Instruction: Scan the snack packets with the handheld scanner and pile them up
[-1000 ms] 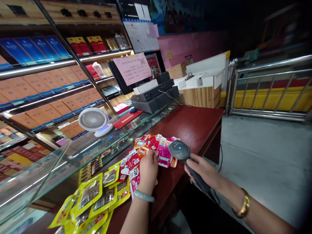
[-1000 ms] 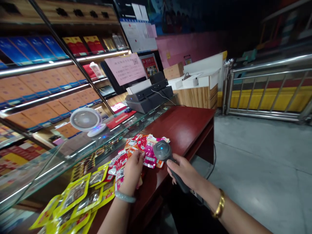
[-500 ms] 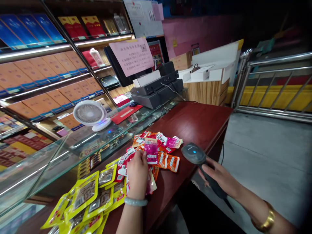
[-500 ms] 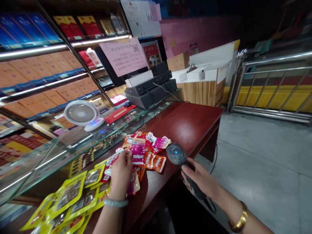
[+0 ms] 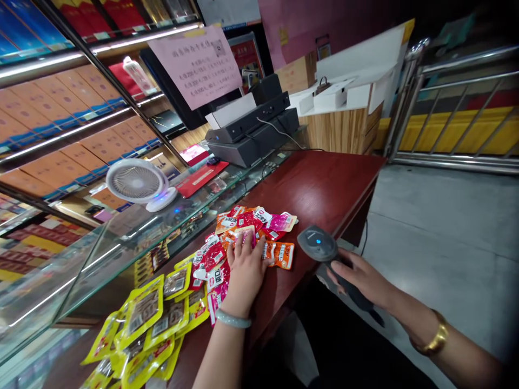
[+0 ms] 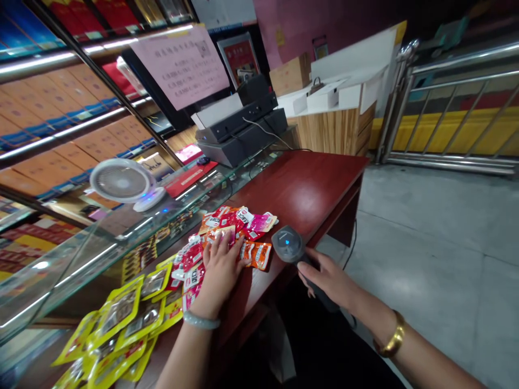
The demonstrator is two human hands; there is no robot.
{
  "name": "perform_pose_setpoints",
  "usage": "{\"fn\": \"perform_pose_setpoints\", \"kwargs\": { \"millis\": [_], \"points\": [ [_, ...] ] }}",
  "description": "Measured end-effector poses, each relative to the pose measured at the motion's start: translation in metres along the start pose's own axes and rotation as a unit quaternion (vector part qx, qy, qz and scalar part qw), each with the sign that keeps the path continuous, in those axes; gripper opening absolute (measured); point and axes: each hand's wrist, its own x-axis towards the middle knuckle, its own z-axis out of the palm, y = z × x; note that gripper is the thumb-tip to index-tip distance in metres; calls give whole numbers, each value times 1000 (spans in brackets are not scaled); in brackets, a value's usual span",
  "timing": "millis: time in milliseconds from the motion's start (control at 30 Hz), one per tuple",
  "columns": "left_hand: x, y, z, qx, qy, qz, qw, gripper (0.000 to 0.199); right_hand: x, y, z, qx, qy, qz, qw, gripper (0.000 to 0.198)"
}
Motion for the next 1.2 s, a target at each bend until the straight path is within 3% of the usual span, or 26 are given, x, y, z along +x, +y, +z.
{"fn": "perform_pose_setpoints", "kwargs": {
  "millis": [200,400,533,700,767,1000,1200],
  "points": [
    [0,-3,-12,-25,17,3,1000,37,-3,5,3,-12,9,11,1000,44],
    [6,-10,-15,-117,87,-82,986,16,0,8,8,-19,6,16,1000,45],
    [8,-22,-14,-205,125,-111,964,16,3,9,12,-20,0,17,1000,42],
    [10,-27,-20,-232,266,-181,918,22,6,10,17,-17,-9,33,999,43],
    [13,-29,-21,-251,289,-225,896,25,7,10,19,-11,-11,36,999,45],
    [38,-42,-14,-439,182,-266,839,31,17,5,24,3,-22,42,999,47],
    [63,-32,-4,-478,182,-263,818,36,32,-6,35,32,-72,19,997,48]
  ]
}}
